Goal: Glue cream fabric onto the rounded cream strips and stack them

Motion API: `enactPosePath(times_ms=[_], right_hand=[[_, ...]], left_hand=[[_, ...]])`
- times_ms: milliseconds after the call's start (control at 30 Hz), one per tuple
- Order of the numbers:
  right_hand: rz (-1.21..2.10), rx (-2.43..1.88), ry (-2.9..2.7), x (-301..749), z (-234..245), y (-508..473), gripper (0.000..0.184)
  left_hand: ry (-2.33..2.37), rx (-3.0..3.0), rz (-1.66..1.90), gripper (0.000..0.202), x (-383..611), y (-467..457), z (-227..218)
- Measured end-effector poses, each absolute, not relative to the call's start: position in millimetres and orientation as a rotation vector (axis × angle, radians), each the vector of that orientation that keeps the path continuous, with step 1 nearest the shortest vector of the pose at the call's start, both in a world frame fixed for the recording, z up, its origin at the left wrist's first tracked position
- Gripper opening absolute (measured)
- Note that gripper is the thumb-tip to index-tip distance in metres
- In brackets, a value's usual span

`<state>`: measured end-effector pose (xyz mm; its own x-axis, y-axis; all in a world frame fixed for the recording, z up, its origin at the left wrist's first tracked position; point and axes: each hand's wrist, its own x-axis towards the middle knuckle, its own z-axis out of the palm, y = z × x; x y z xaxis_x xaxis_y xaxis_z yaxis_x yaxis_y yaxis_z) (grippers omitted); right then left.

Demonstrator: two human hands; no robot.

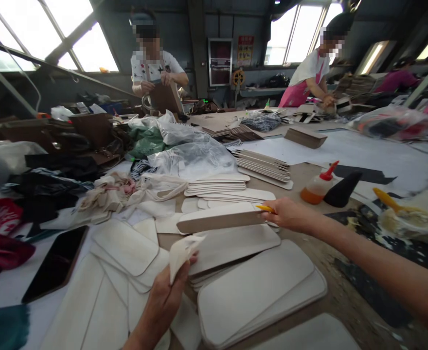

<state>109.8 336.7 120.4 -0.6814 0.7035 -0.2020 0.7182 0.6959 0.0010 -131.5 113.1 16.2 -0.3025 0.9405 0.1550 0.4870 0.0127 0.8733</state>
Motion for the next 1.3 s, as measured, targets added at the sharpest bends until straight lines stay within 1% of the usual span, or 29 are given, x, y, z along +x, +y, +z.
enactPosePath(times_ms=[100,233,300,533,667,767,833,867,900,967,1000,1133,1300], right_hand=[[0.042,1.138,2.724,104.5,114.7,332.4,0.022],[0.239,1.106,2.771,105.5,108.1,321.8,0.030],[0.297,1.098,2.778,107.7,105.4,317.4,0.031],[0.353,1.129,2.806,102.4,103.9,313.8,0.035],[0.238,1.155,2.790,101.8,101.3,311.0,0.033],[0.113,1.239,2.752,116.8,101.3,305.8,0.033],[0.020,1.333,2.712,134.0,102.1,300.8,0.030],[-0.041,1.376,2.683,143.4,102.0,298.0,0.031],[-0.114,1.407,2.652,152.6,101.3,295.0,0.036],[-0.284,1.420,2.595,168.7,97.5,289.2,0.051],[-0.370,1.410,2.576,174.8,94.5,286.5,0.055],[-0.623,1.397,2.563,187.4,81.8,278.6,0.051],[-0.690,1.437,2.573,191.8,80.7,271.0,0.048]], left_hand=[[1.866,1.580,1.246,0.039,-124.8,122.8,17.8],[1.859,1.700,1.208,0.039,-112.6,132.6,17.6],[1.839,1.729,1.211,0.038,-109.7,133.7,17.9],[1.854,1.863,1.232,0.037,-116.9,114.9,28.2],[1.915,1.760,1.177,0.038,-119.5,86.9,22.3],[2.015,1.345,1.212,0.039,-108.0,63.7,12.6],[2.001,1.053,1.237,0.045,-94.5,53.0,8.4],[1.972,0.955,1.248,0.048,-87.5,50.1,7.7],[1.937,0.898,1.260,0.050,-81.2,49.0,7.7],[1.882,0.877,1.276,0.050,-71.7,51.1,9.8],[1.888,0.892,1.281,0.050,-68.6,53.3,11.5],[2.033,0.972,1.268,0.050,-60.9,59.2,18.9],[2.053,0.997,1.226,0.049,-49.1,54.0,26.4]])
